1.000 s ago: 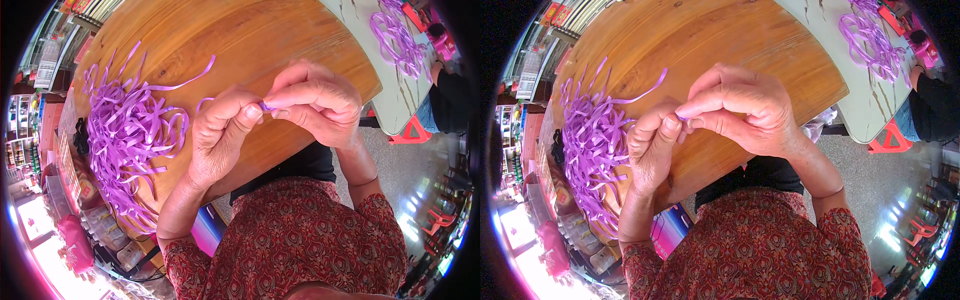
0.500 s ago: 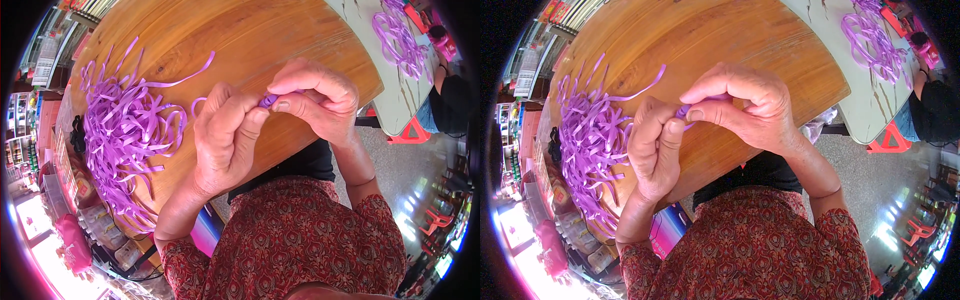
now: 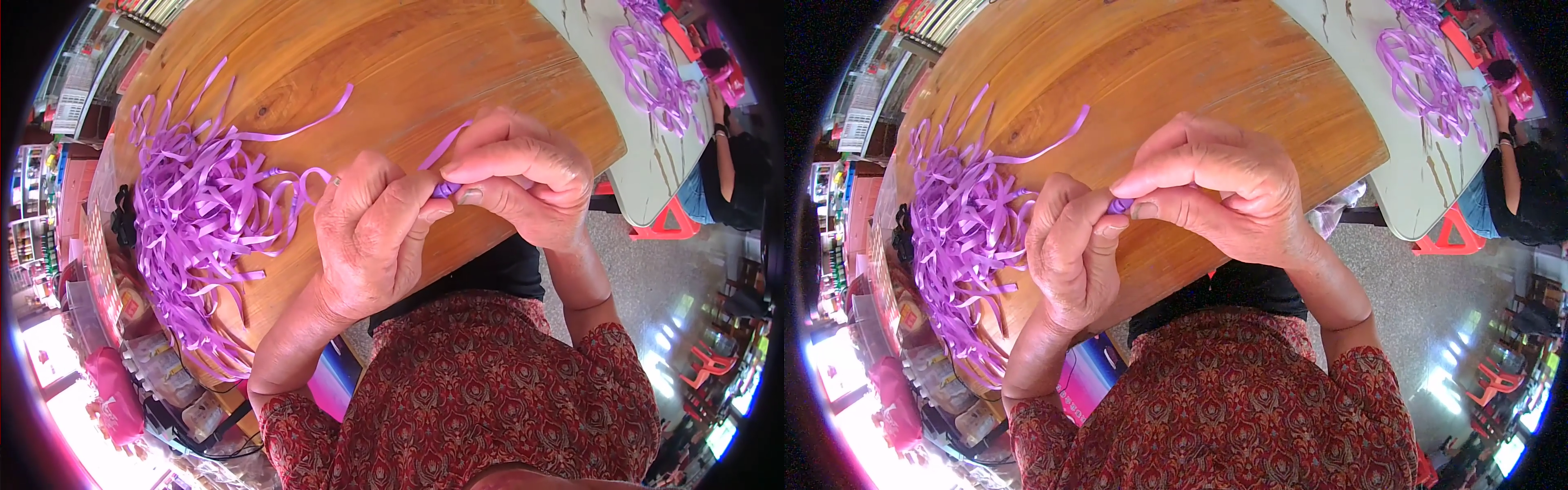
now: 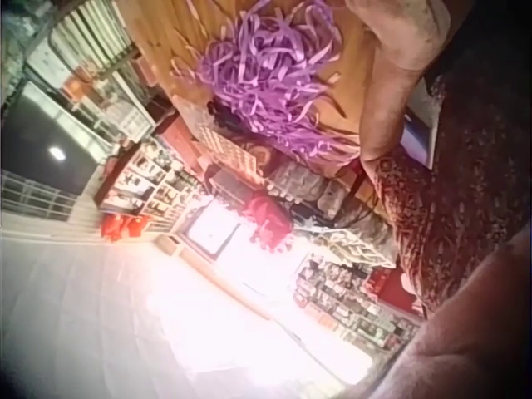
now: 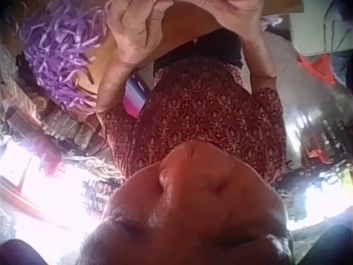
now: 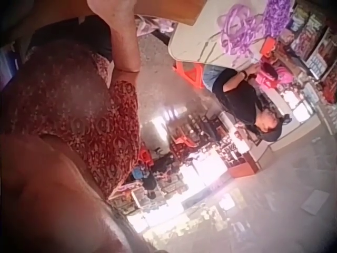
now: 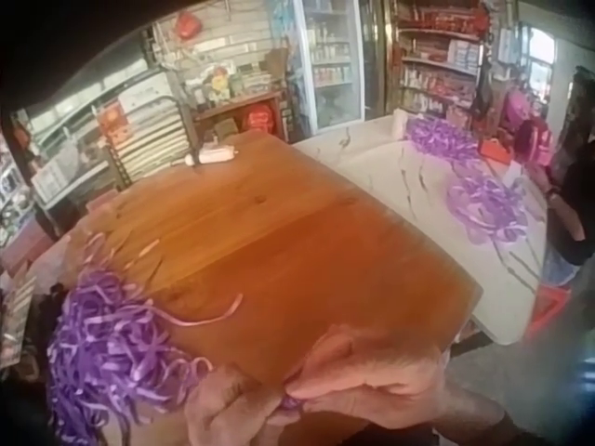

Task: The person rolls purple ribbons into small coils by hand and threads a long ribbon through the center of each coil to create a chain. They repeat this process, adding more ribbon coils one at a time to the growing strand.

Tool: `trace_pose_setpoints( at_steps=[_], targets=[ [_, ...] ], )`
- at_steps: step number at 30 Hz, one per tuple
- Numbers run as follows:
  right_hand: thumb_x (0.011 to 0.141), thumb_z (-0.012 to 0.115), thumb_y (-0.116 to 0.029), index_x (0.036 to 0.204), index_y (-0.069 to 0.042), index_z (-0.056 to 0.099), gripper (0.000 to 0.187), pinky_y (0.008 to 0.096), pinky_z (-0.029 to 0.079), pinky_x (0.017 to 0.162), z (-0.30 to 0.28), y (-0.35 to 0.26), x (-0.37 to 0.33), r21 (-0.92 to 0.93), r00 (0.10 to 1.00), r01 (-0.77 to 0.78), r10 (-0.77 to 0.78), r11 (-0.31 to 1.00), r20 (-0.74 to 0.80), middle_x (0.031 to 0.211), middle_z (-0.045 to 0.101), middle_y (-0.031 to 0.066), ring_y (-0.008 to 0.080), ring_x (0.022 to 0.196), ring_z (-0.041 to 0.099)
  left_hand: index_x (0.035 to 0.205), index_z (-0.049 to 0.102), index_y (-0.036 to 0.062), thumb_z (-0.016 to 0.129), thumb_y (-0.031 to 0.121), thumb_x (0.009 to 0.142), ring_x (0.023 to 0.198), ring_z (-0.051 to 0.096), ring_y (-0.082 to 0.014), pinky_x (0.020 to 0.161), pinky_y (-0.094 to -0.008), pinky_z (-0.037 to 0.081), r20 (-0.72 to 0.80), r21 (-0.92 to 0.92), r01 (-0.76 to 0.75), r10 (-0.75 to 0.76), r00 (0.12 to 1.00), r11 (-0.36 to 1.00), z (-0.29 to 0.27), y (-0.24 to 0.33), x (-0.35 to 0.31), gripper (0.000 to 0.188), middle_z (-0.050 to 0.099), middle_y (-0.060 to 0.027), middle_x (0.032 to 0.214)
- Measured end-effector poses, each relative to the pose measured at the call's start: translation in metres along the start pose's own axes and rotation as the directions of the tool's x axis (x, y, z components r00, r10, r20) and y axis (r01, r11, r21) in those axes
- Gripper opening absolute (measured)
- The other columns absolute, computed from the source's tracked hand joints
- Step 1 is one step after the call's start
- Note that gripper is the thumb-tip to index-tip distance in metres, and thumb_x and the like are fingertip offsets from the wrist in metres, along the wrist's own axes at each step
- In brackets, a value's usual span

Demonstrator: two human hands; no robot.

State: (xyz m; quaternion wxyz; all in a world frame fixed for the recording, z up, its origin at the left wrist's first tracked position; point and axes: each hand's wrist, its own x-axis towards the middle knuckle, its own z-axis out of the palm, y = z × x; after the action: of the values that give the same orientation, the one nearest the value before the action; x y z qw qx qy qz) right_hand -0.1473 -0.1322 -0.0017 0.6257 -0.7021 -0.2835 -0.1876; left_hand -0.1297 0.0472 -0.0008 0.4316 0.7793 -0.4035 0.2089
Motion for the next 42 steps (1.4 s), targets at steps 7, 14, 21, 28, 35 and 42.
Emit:
trace_pose_setpoints(
  at_steps=[7, 14, 21, 28, 35, 42],
  targets=[
    [0.071, 0.070, 0.001, 0.088, -0.001, 0.066, 0.017, 0.0257, 0.044, 0.059, -0.001, 0.001, -0.003, 0.032, 1.000, -0.001, 0.000, 0.999, 0.019, 0.081, 0.061, 0.0097, 0.0166, 0.070, 0.057, 0.080, 0.061, 0.0057, 0.072, 0.014, 0.070, 0.049, 0.045, -0.0207, 0.043, -0.0314, 0.033, 0.065, 0.029, -0.003, 0.001, 0.998, 1.000, -0.006, 0.000, 0.001, 0.017, 0.043, -0.0050, 0.062],
    [0.066, 0.072, -0.002, 0.082, -0.003, 0.068, 0.017, 0.0270, 0.041, 0.056, -0.005, -0.010, 0.000, -0.167, 0.997, 0.048, -0.038, 0.985, 0.061, 0.075, 0.060, 0.0069, 0.0172, 0.065, 0.056, 0.075, 0.058, 0.0058, 0.072, 0.013, 0.070, 0.048, 0.045, -0.0229, 0.042, -0.0337, 0.034, 0.203, -0.014, -0.002, 0.004, 0.979, 1.000, -0.015, 0.002, 0.008, 0.016, 0.040, -0.0061, 0.061],
    [0.066, 0.073, -0.005, 0.081, -0.002, 0.068, 0.016, 0.0277, 0.041, 0.054, -0.006, -0.011, 0.000, -0.161, 0.994, 0.067, -0.052, 0.985, 0.091, 0.074, 0.060, 0.0076, 0.0178, 0.063, 0.056, 0.075, 0.058, 0.0046, 0.070, 0.009, 0.071, 0.047, 0.046, -0.0240, 0.042, -0.0339, 0.034, 0.231, -0.152, 0.042, -0.006, 0.973, 0.987, -0.013, 0.002, 0.006, 0.014, 0.041, -0.0076, 0.061],
    [0.069, 0.072, -0.004, 0.084, 0.000, 0.067, 0.017, 0.0282, 0.043, 0.056, -0.007, -0.006, 0.002, -0.060, 0.995, 0.033, -0.027, 0.998, 0.094, 0.076, 0.061, 0.0092, 0.0182, 0.064, 0.056, 0.078, 0.058, 0.0029, 0.069, 0.008, 0.075, 0.048, 0.045, -0.0216, 0.042, -0.0320, 0.033, 0.207, -0.253, 0.086, -0.033, 0.978, 0.964, -0.011, -0.002, 0.008, 0.012, 0.042, -0.0072, 0.061],
    [0.069, 0.071, 0.001, 0.088, 0.001, 0.065, 0.020, 0.0280, 0.044, 0.060, 0.005, 0.000, -0.007, 0.152, 0.998, -0.058, 0.064, 0.987, -0.030, 0.080, 0.062, 0.0113, 0.0179, 0.069, 0.057, 0.081, 0.058, 0.0017, 0.066, 0.008, 0.079, 0.048, 0.043, -0.0201, 0.043, -0.0313, 0.032, 0.167, -0.287, 0.090, -0.042, 0.985, 0.954, -0.009, -0.003, 0.005, 0.011, 0.043, -0.0074, 0.062],
    [0.070, 0.071, 0.002, 0.087, 0.000, 0.065, 0.018, 0.0272, 0.043, 0.060, -0.002, 0.007, -0.008, 0.125, 1.000, -0.012, 0.011, 0.992, 0.009, 0.079, 0.061, 0.0108, 0.0168, 0.068, 0.056, 0.082, 0.057, 0.0017, 0.066, 0.009, 0.079, 0.048, 0.042, -0.0196, 0.043, -0.0312, 0.032, 0.175, -0.291, 0.071, -0.020, 0.984, 0.954, -0.008, -0.006, 0.003, 0.011, 0.043, -0.0075, 0.062]
  ],
)
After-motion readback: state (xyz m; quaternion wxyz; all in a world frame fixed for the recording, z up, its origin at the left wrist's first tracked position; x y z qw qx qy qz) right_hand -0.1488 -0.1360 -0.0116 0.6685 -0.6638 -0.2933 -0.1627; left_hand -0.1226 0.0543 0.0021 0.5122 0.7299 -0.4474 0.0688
